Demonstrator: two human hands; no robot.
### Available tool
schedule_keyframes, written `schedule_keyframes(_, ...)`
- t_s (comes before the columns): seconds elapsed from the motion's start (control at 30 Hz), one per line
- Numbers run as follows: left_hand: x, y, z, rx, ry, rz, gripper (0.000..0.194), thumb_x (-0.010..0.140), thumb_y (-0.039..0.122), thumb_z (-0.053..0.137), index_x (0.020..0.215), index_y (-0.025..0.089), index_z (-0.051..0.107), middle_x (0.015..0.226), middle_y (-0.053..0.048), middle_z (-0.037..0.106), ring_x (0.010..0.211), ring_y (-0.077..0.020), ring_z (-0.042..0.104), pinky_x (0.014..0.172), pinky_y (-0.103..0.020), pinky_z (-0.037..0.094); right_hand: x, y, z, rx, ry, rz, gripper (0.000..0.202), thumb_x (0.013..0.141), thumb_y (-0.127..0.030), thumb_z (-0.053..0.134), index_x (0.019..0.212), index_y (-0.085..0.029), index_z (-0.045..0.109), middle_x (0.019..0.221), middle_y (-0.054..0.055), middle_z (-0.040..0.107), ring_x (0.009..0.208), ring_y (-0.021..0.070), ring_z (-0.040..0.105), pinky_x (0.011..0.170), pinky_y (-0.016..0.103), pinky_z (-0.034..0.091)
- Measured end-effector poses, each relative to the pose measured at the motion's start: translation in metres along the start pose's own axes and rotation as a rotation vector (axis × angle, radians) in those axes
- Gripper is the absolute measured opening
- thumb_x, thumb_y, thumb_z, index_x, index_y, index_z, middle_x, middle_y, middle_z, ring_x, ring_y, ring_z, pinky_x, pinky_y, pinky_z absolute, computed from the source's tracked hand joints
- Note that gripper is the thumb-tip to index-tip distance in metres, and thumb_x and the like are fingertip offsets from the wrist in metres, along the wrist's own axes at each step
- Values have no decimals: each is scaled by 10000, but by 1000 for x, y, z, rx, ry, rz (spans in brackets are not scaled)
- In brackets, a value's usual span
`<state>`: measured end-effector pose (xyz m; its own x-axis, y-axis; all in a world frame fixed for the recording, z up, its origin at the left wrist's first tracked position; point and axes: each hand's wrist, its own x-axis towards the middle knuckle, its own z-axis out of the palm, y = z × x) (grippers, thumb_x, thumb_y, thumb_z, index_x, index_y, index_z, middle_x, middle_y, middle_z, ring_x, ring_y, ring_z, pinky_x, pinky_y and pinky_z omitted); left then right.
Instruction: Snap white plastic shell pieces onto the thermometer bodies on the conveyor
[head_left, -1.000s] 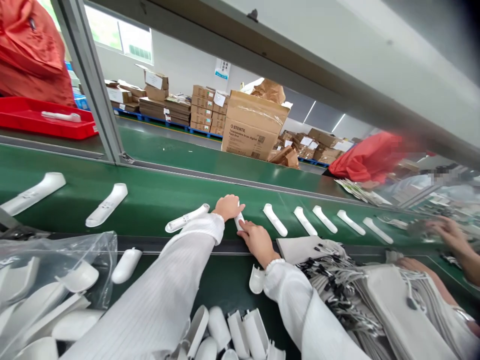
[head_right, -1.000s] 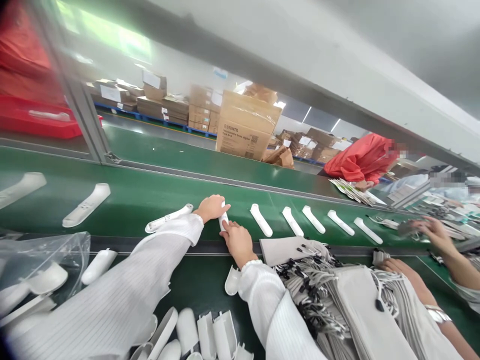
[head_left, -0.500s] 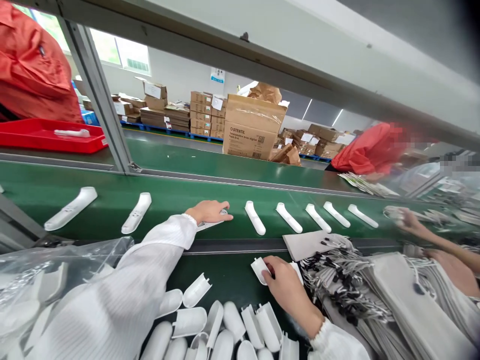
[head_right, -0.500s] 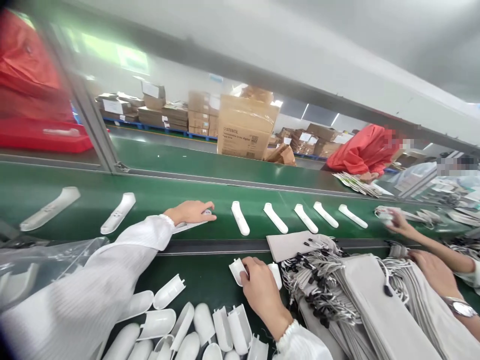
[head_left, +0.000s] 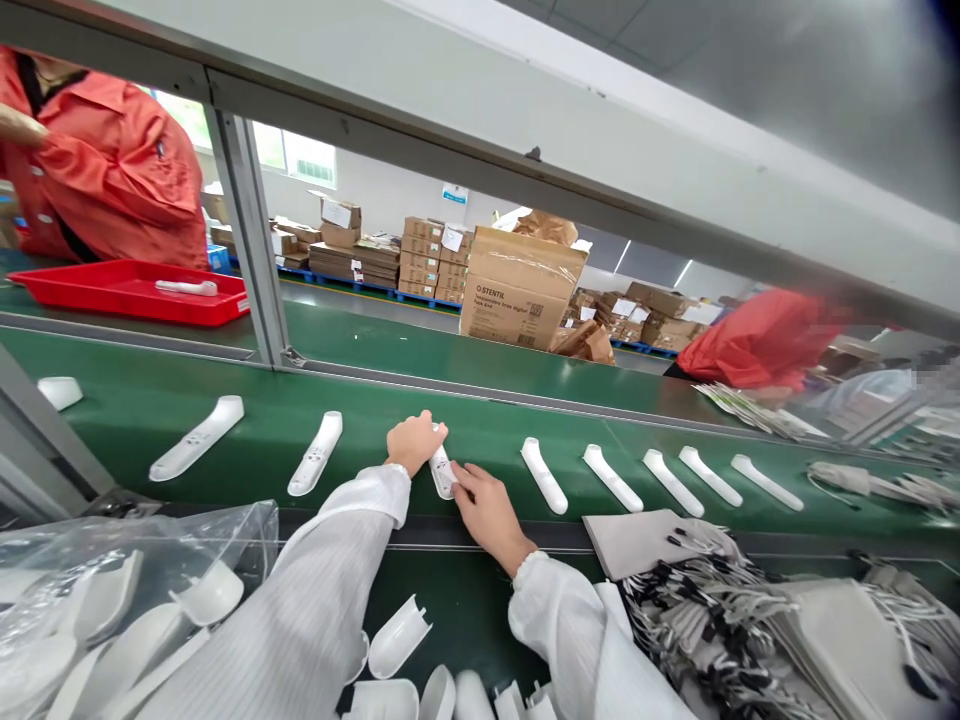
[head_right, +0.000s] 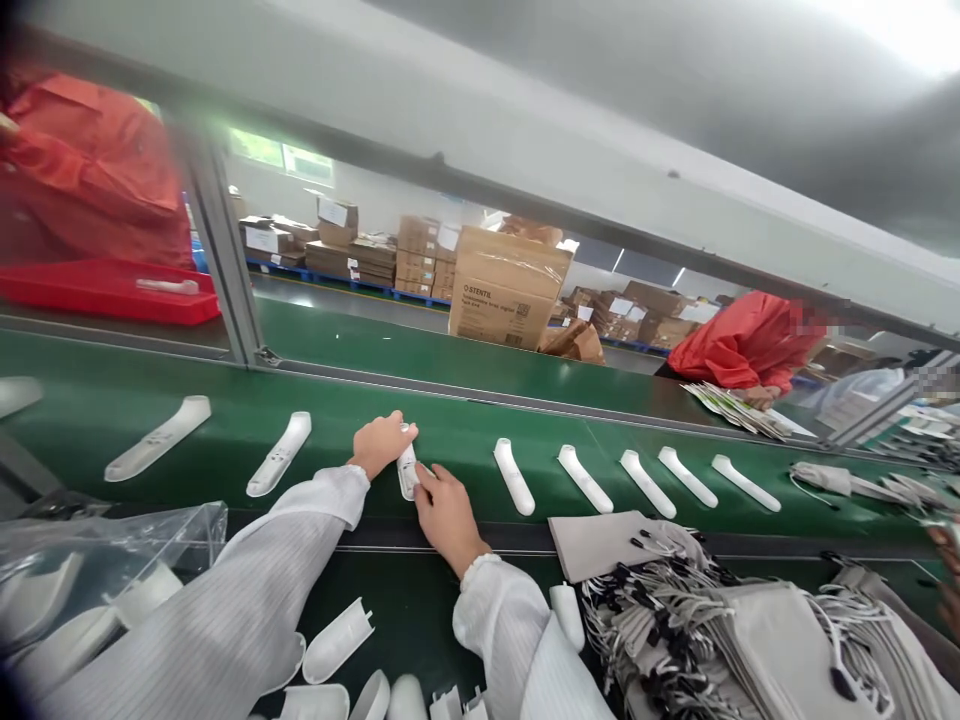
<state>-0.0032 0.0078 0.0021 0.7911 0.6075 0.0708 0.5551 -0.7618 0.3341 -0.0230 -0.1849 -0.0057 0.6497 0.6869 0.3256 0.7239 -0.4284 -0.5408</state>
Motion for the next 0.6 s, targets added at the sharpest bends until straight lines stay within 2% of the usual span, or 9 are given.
schedule_keyframes(0.1, -2, 9, 7, -28, 15, -30, 379, 892, 473, 416, 1047, 199, 628, 965, -137, 697, 925, -320, 678, 783, -391, 505, -8, 1, 5, -195, -70, -80, 409, 969, -195, 491, 1365, -188, 591, 1359, 118, 600, 1146, 250, 604, 1007, 349, 476)
schedule_keyframes(0.2, -2, 16, 12, -39, 26, -28, 367, 888, 471, 424, 1032, 200, 626, 942, -132, 698, 910, -323, 679, 779, -395, 504, -14, 8, -3, -301, -129, -106, 409, 977, -211, 508, 1382, -208, 569, 1392, 100, 581, 1201, 259, 568, 1016, 352, 464)
schedule_keyframes(0.3, -3, 23, 16, -35, 26, -3, 365, 891, 460, 413, 1031, 195, 621, 938, -135, 696, 904, -331, 678, 764, -402, 505, -11, 12, -11, -332, -175, -97, 377, 975, -223, 533, 1347, -256, 589, 1387, 43, 594, 1240, 236, 545, 1006, 317, 465)
schedule_keyframes(0.4, -4, 33, 17, -13, -15, 42, 361, 902, 439, 401, 1064, 196, 612, 979, -135, 695, 939, -325, 675, 783, -397, 504, 0, 6, -14, -401, -211, -49, 353, 981, -231, 529, 1327, -264, 588, 1357, 47, 613, 1166, 220, 592, 936, 294, 489)
schedule_keyframes(0.5, -5, 40, 6, 27, -105, 91, 458, 911, 522, 390, 1138, 179, 590, 1073, -158, 683, 1008, -343, 656, 829, -412, 500, 3, -7, -26, -480, -245, 17, 378, 981, -276, 543, 1359, -280, 544, 1302, 52, 639, 1107, 237, 613, 849, 307, 505)
schedule_keyframes(0.6, 0, 34, -25, 57, -142, 115, 748, 882, 731, 305, 1272, 130, 521, 1113, -202, 668, 1056, -374, 630, 870, -447, 490, -22, -14, -61, -508, -185, 109, 430, 1000, -348, 516, 1421, -269, 469, 1256, 68, 662, 1064, 236, 634, 817, 307, 503)
